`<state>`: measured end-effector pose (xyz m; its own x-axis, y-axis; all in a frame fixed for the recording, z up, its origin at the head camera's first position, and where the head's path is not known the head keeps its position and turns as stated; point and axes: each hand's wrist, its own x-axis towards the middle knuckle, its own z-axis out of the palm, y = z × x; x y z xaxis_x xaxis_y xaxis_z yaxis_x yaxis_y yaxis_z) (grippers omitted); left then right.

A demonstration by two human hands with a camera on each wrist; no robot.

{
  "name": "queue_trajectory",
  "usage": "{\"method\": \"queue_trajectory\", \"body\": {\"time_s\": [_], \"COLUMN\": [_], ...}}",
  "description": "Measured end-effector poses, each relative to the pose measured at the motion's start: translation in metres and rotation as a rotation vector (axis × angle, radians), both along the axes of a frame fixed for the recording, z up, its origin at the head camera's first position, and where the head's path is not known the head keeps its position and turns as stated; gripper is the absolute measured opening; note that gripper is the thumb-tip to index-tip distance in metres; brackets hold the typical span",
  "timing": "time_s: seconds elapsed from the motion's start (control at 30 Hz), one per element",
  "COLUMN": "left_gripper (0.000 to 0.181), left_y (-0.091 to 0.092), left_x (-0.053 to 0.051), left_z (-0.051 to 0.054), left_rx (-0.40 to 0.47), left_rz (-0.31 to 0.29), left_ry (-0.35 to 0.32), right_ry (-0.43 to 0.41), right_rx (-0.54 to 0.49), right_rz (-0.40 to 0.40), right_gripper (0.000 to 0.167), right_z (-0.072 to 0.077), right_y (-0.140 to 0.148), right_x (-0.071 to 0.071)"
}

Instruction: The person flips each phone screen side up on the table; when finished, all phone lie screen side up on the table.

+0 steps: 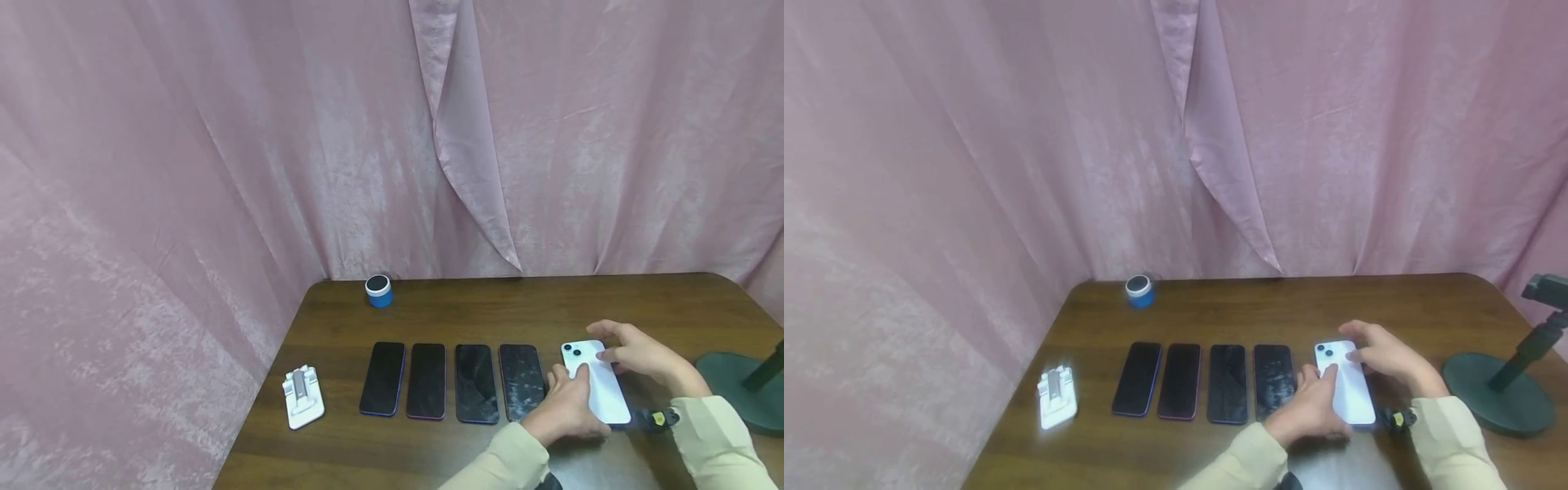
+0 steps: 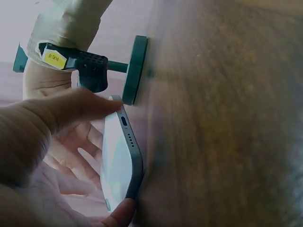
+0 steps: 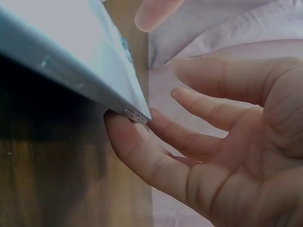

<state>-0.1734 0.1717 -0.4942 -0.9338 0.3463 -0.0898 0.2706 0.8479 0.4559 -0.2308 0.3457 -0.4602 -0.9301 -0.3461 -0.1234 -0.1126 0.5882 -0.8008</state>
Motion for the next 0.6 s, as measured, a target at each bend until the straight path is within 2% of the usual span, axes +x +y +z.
{"method": "queue_trajectory", "body": {"time_s": [0.23, 0.43, 0.6], "left_gripper": [0.1, 0.101, 0.1], "left_y": [-0.002, -0.004, -0.003], "left_x": [0.0, 0.0, -0.001], "left_z": [0.005, 0.006, 0.007], "left_rx": [0.071, 0.169, 0.165], "left_rz": [0.032, 0.056, 0.085], "left_ry": [-0.038, -0.113, -0.087], "right_ry": [0.034, 0.044, 0.051], "right_rx": [-0.024, -0.014, -0.042], "right_rz": [0.013, 0.013, 0.028], "right_gripper": [0.053, 0.052, 0.054], "right_z": [0.006, 0.012, 0.018], "right_y": [-0.002, -0.004, -0.007], "right_x": [0.002, 0.006, 0.008]}}
